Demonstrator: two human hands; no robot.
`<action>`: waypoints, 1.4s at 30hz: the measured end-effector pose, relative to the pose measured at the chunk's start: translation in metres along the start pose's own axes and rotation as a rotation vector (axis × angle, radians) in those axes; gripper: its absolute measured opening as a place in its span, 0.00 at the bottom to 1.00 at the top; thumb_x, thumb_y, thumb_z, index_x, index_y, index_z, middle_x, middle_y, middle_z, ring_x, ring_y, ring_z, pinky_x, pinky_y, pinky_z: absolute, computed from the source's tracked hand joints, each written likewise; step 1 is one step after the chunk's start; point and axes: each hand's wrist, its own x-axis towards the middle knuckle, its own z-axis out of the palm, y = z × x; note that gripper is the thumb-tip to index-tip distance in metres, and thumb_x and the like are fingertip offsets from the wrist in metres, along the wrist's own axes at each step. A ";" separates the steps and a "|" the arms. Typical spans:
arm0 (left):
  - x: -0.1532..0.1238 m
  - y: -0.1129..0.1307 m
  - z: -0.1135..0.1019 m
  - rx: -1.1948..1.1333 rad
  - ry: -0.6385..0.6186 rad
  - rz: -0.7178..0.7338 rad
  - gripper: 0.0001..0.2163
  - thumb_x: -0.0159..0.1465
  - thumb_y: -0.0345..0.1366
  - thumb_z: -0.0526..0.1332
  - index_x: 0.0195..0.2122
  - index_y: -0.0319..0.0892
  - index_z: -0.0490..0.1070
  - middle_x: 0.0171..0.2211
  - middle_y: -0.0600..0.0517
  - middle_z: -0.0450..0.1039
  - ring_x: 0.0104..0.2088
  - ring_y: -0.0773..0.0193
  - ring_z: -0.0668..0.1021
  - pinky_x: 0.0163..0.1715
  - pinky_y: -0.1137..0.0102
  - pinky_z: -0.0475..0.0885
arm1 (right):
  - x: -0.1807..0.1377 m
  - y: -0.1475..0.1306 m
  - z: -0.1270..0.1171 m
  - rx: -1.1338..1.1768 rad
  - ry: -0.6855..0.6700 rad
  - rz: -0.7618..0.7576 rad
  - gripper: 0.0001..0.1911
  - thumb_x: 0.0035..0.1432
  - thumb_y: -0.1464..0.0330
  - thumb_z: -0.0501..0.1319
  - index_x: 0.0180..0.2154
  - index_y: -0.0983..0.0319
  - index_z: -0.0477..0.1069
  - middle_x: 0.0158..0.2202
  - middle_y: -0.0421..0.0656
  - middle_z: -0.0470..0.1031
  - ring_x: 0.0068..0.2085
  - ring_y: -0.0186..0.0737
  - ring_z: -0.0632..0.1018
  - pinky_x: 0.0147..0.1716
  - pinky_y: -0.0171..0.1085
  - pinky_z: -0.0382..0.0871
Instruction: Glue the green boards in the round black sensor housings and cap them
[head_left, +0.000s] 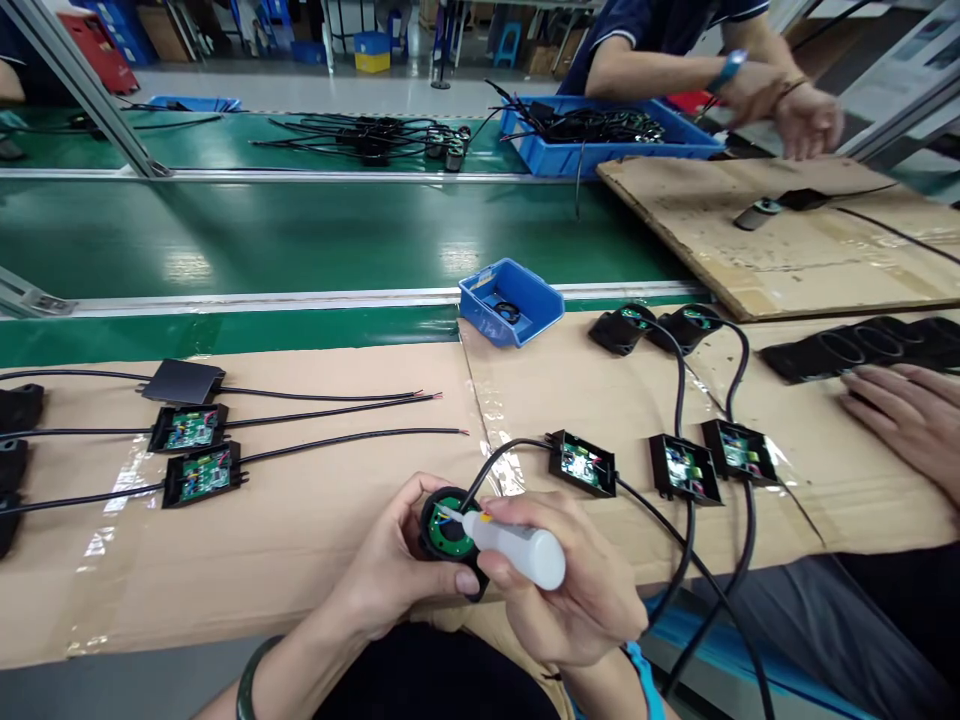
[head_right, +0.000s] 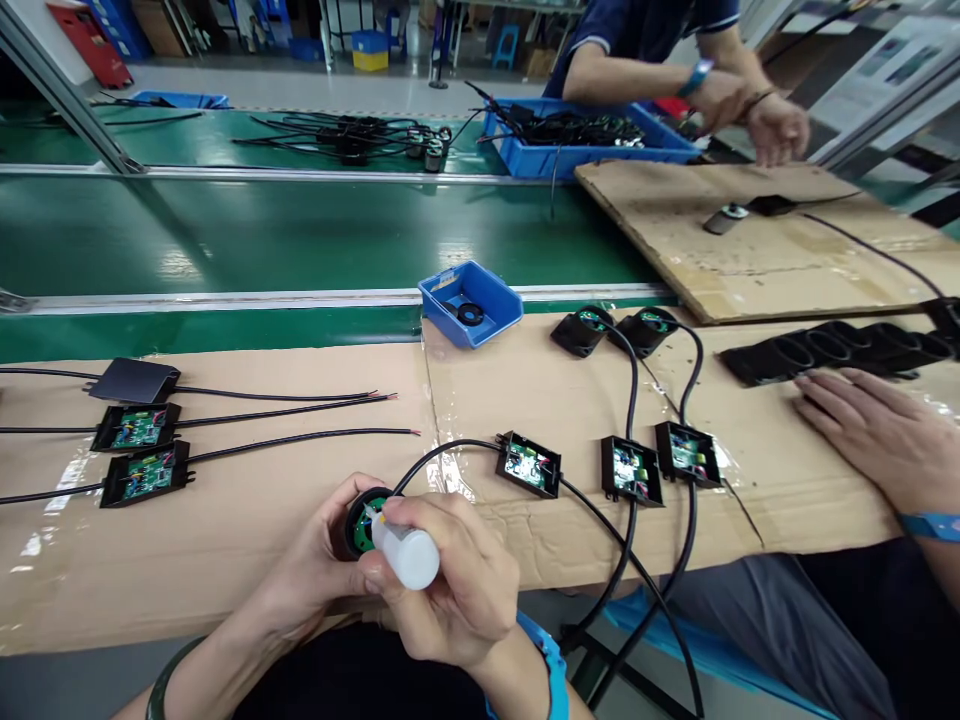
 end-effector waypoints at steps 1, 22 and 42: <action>0.000 0.000 0.000 0.003 0.000 0.004 0.25 0.47 0.31 0.78 0.43 0.41 0.67 0.36 0.54 0.71 0.35 0.69 0.71 0.33 0.78 0.65 | 0.001 0.000 0.000 -0.006 0.001 -0.007 0.08 0.59 0.73 0.62 0.41 0.66 0.72 0.31 0.45 0.77 0.30 0.37 0.78 0.25 0.33 0.73; 0.020 0.027 -0.026 0.845 0.161 0.308 0.23 0.48 0.37 0.75 0.43 0.42 0.68 0.44 0.47 0.72 0.46 0.52 0.73 0.47 0.63 0.67 | 0.053 0.075 0.025 0.774 0.342 0.706 0.20 0.47 0.62 0.73 0.41 0.61 0.72 0.33 0.40 0.78 0.32 0.35 0.80 0.40 0.42 0.79; 0.026 0.044 -0.037 1.272 0.064 0.360 0.26 0.51 0.27 0.73 0.51 0.41 0.70 0.47 0.47 0.74 0.48 0.53 0.73 0.49 0.60 0.71 | 0.111 0.200 0.178 0.175 -0.280 0.672 0.10 0.56 0.74 0.66 0.41 0.66 0.70 0.38 0.42 0.75 0.42 0.39 0.77 0.51 0.46 0.69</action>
